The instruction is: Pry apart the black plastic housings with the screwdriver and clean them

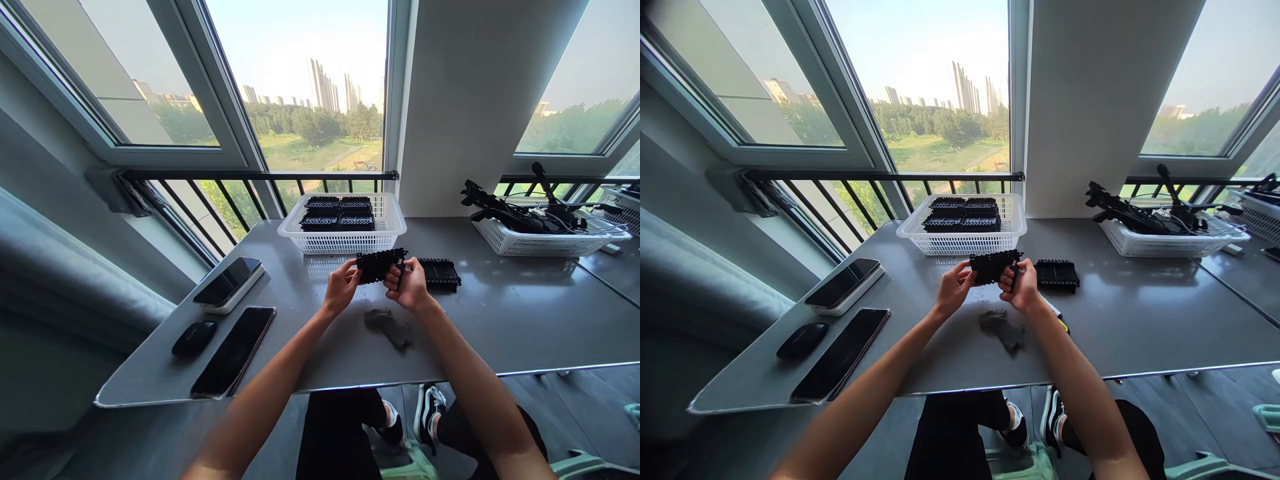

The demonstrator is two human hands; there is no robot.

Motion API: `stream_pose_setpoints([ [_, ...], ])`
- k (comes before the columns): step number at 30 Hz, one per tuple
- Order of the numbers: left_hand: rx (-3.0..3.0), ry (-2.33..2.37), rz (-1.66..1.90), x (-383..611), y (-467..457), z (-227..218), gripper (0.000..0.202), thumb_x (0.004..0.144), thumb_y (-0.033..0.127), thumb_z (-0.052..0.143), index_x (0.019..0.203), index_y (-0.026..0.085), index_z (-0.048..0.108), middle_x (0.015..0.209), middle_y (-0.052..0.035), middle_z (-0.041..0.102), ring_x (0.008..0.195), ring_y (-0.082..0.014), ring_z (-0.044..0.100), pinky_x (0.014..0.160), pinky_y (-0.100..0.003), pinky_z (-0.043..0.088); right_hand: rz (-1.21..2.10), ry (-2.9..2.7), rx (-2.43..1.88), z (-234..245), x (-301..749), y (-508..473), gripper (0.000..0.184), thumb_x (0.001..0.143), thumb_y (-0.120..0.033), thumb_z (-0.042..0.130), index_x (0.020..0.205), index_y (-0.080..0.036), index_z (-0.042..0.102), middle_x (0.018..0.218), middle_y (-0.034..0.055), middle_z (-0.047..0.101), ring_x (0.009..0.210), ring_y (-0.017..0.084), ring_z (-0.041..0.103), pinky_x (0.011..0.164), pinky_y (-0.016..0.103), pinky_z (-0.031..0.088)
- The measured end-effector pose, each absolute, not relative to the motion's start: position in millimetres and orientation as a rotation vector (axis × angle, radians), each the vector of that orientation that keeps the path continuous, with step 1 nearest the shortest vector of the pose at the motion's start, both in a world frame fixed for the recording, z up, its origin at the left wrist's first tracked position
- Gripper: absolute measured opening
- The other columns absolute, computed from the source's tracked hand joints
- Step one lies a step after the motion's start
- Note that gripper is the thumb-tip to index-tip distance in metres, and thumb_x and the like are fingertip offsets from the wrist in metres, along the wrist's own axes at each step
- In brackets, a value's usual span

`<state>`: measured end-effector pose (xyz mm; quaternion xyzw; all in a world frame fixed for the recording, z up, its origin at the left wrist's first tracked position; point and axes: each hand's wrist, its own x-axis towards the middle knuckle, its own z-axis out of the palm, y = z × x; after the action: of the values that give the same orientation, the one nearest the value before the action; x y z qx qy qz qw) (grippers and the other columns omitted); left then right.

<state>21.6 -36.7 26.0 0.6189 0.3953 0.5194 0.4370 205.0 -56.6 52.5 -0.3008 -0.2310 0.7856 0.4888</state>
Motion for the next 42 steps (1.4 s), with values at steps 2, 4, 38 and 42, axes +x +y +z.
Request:
stream_pose_setpoints([
  [2,1.550,0.990,1.290,22.5,-37.2,24.7,0.042,0.077,0.049,0.065,0.104,0.017,0.061,0.078,-0.0036,0.071,0.076,-0.0233,0.072,0.072,-0.036,0.060,1.937,-0.587,-0.745,51.5,198.2,-58.3,0.025,0.071,-0.044,0.035,0.060,-0.024,0.026,0.053,-0.0052,0.026,0.046,0.011,0.020,0.040,0.021,0.014],
  [4,1.566,0.992,1.282,23.9,-38.3,23.4,0.041,0.078,0.049,0.063,0.105,0.017,0.061,0.078,-0.0037,0.071,0.075,-0.0228,0.072,0.072,-0.036,0.060,1.961,-0.618,-0.756,50.5,191.1,-60.4,0.023,0.071,-0.043,0.035,0.060,-0.024,0.027,0.052,-0.0053,0.026,0.046,0.011,0.020,0.040,0.021,0.013],
  [38,1.270,1.076,1.266,20.4,-26.1,13.1,0.053,0.074,0.059,0.064,0.103,0.019,0.046,0.061,0.0038,0.060,0.051,-0.0146,0.060,0.044,-0.024,0.048,0.734,-1.142,-1.196,23.1,166.5,-57.8,0.023,0.067,-0.033,0.061,0.072,-0.023,0.041,0.066,-0.0060,0.040,0.064,0.013,0.037,0.064,0.026,0.033],
  [42,1.405,1.143,1.314,19.0,-25.3,10.9,0.053,0.078,0.056,0.061,0.113,0.017,0.053,0.052,0.0047,0.057,0.048,-0.0147,0.056,0.045,-0.023,0.042,0.692,-1.184,-1.213,22.1,164.6,-57.9,0.020,0.068,-0.032,0.059,0.072,-0.023,0.041,0.064,-0.0066,0.040,0.063,0.013,0.038,0.065,0.027,0.034],
])
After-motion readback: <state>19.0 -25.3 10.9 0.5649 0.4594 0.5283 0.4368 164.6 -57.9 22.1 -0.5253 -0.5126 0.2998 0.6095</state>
